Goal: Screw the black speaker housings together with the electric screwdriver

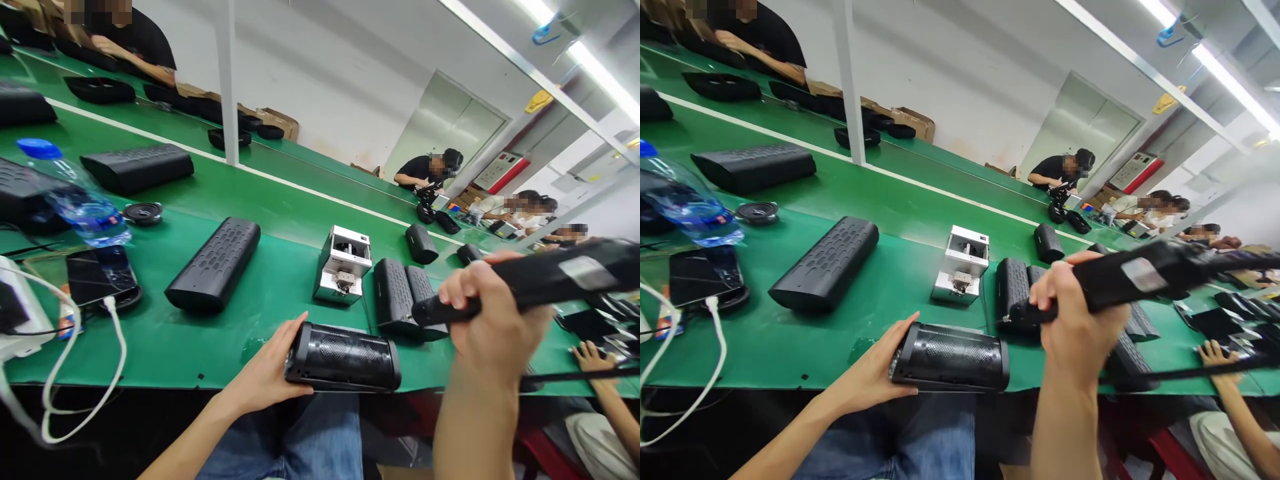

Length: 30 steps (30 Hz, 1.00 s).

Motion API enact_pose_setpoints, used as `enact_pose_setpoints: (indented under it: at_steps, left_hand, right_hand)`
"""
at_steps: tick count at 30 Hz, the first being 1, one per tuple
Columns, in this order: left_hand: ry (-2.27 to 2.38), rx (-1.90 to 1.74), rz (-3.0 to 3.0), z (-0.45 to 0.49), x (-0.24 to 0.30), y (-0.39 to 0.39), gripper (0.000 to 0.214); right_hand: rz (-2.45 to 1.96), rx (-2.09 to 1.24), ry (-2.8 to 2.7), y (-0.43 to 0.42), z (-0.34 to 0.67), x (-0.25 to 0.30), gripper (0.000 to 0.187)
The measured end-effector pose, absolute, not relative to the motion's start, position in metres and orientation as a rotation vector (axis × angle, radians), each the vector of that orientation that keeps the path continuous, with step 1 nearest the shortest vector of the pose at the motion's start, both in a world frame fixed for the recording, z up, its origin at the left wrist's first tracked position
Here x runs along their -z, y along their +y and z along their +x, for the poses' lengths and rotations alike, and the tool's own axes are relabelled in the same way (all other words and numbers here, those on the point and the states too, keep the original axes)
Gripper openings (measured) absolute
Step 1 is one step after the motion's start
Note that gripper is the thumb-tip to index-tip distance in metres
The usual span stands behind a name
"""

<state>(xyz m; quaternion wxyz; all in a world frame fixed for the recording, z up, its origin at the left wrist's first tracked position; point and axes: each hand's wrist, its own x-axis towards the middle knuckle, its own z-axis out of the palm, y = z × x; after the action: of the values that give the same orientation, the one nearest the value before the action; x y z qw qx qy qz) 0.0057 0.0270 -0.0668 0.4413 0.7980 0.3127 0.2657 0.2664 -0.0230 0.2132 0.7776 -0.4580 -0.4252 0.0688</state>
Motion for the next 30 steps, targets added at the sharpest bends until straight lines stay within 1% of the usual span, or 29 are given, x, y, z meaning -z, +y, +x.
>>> enact_pose_setpoints:
  at_steps: [4,8,12,16,20,23,27,30]
  left_hand:
    - [0.756,-0.667,2.016,0.003,0.067,0.029,0.134]
    - [0.769,-0.663,2.040,0.002,0.066,0.032,0.124]
    - [0.793,-0.651,2.060,0.002,0.064,0.032,0.121]
    - [0.797,-0.660,2.073,0.000,0.066,0.033,0.118]
    - [0.798,-0.696,2.063,0.001,0.070,0.033,0.119]
    - [0.803,-0.708,2.063,0.002,0.074,0.032,0.122]
    - [0.853,-0.720,2.092,-0.001,0.092,0.028,0.132]
    - [0.896,-0.751,2.084,-0.003,0.115,0.028,0.140]
  right_hand:
    - [-1.090,-0.010,-0.831,-0.085,0.269,-0.224,0.026]
    - [-1.188,0.032,-0.814,-0.123,0.275,-0.220,0.028]
    - [-1.183,0.006,-0.893,-0.137,0.282,-0.208,0.026]
    - [-1.160,0.000,-0.911,-0.133,0.277,-0.202,0.024]
    - [-1.159,0.040,-0.902,-0.124,0.269,-0.199,0.022]
    - [-1.129,0.009,-0.915,-0.121,0.269,-0.188,0.023]
    - [-1.120,-0.147,-0.974,-0.120,0.274,-0.158,0.021]
    - [-1.177,-0.232,-0.902,-0.119,0.279,-0.132,0.020]
